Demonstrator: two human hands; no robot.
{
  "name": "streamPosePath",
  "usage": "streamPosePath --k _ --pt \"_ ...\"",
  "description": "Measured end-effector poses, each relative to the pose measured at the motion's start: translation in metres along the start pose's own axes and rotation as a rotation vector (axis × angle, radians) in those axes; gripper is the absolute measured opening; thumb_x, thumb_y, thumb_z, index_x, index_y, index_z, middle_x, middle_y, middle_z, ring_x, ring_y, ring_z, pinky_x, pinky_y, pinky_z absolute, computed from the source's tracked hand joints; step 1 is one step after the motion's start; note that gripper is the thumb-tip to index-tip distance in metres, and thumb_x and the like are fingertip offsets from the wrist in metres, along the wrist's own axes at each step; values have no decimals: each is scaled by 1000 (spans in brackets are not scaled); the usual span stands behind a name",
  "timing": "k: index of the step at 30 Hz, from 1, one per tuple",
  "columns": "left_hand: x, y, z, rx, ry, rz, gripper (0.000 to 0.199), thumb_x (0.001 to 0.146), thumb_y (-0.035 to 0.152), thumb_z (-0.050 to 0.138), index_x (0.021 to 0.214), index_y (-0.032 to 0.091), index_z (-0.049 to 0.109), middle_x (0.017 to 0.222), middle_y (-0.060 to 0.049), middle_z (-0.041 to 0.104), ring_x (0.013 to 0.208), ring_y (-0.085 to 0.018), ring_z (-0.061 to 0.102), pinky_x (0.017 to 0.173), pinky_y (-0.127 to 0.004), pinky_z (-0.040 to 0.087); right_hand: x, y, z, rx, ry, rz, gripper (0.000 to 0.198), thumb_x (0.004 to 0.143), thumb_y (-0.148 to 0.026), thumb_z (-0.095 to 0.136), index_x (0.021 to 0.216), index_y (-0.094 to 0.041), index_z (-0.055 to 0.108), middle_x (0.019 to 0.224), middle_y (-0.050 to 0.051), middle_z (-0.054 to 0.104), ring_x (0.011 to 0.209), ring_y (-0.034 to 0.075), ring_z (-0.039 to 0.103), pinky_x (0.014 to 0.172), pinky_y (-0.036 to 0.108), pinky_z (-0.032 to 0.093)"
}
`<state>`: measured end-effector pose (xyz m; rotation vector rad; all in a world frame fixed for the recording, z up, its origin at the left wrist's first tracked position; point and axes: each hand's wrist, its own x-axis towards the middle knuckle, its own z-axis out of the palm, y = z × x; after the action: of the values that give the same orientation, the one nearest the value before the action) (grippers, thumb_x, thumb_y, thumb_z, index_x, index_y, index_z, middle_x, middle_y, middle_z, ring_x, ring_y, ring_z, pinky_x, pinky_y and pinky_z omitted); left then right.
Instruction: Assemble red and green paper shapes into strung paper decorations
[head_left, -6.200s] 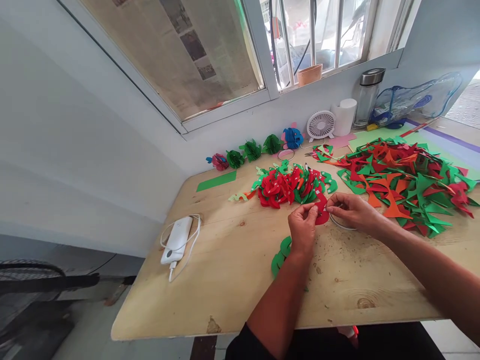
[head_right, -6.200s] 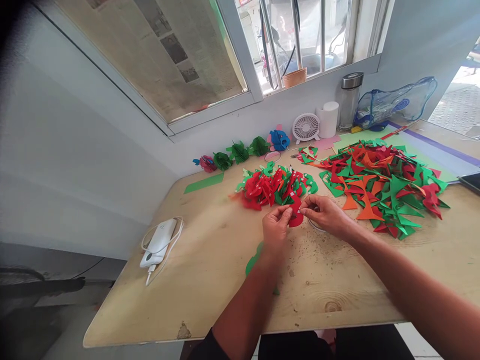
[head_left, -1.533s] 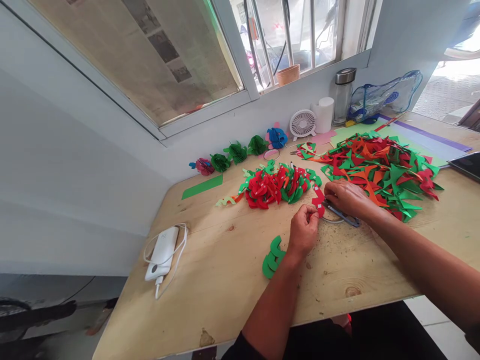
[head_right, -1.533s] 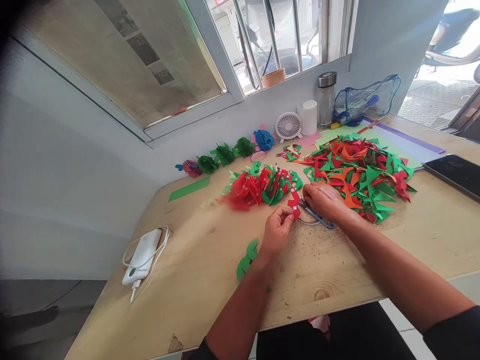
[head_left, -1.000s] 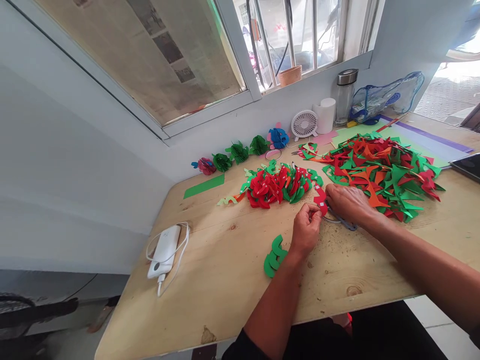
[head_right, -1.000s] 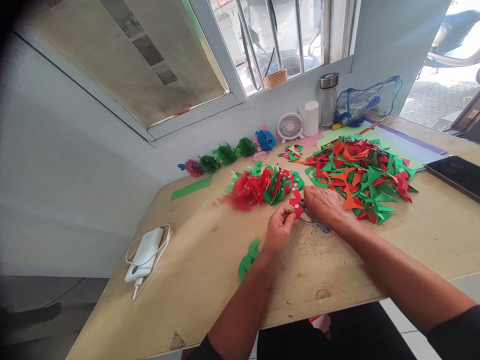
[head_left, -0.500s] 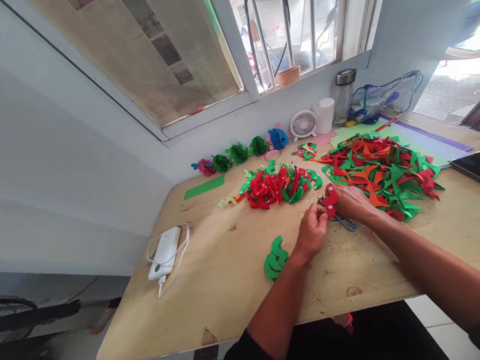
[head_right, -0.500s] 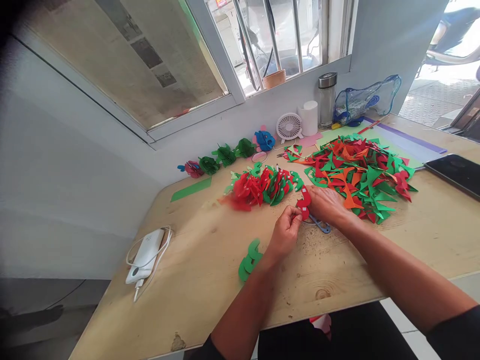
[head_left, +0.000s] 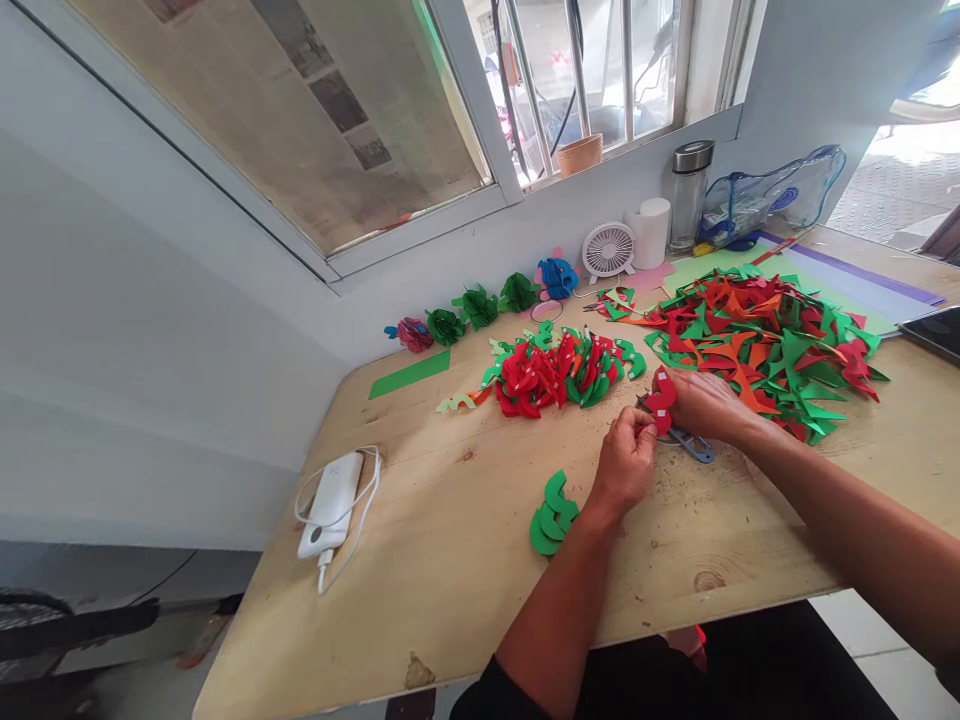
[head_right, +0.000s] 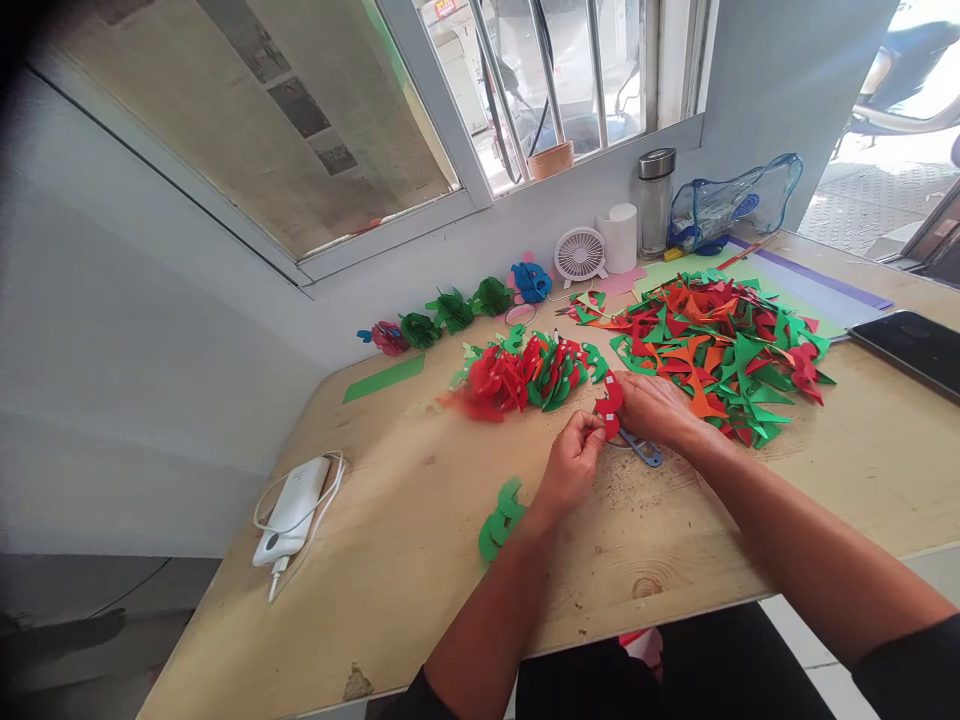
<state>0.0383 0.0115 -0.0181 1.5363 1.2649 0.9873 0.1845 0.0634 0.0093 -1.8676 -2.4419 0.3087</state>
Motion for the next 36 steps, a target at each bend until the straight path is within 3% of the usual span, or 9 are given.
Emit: streamPosePath --k 12,18,22,25,29,36 --pt "0 0 0 -141 22 -60 5 78 21 58 74 19 55 72 0 56 72 -14 53 68 -24 42 1 7 0 105 6 -23 12 78 -24 41 80 -21 53 81 6 66 70 18 59 53 25 30" --pt "3 1 -4 -323 83 -126 9 77 23 57 73 17 52 65 2 54 59 -9 48 57 -20 37 8 21 -4 248 197 150 15 80 -33 43 79 -22 53 76 4 64 70 19 57 56 26 32" --pt "4 4 -11 -549 209 -198 18 75 32 60 79 16 51 73 -4 66 59 -10 56 51 -19 37 8 20 -6 479 261 97 17 78 -35 46 72 -21 52 61 0 54 58 14 47 54 26 32" --pt "3 7 -15 -629 267 -214 28 73 39 62 84 16 50 74 -7 70 50 -9 56 46 -19 34 5 13 -9 766 205 17 23 77 -42 49 69 -20 52 56 -3 46 52 11 40 51 25 31" --pt "3 9 -15 -662 261 -226 36 69 44 66 85 15 51 68 -6 70 42 -8 54 41 -19 29 -1 1 -14 1053 12 -51 29 75 -48 54 71 -19 51 58 -4 46 52 10 41 49 24 31" --pt "5 7 -13 -660 250 -205 40 68 46 68 86 13 54 63 -3 66 43 -10 57 42 -20 33 -12 -23 -15 1130 -180 -153 33 75 -51 54 70 -19 51 57 -4 46 49 9 37 46 23 26"
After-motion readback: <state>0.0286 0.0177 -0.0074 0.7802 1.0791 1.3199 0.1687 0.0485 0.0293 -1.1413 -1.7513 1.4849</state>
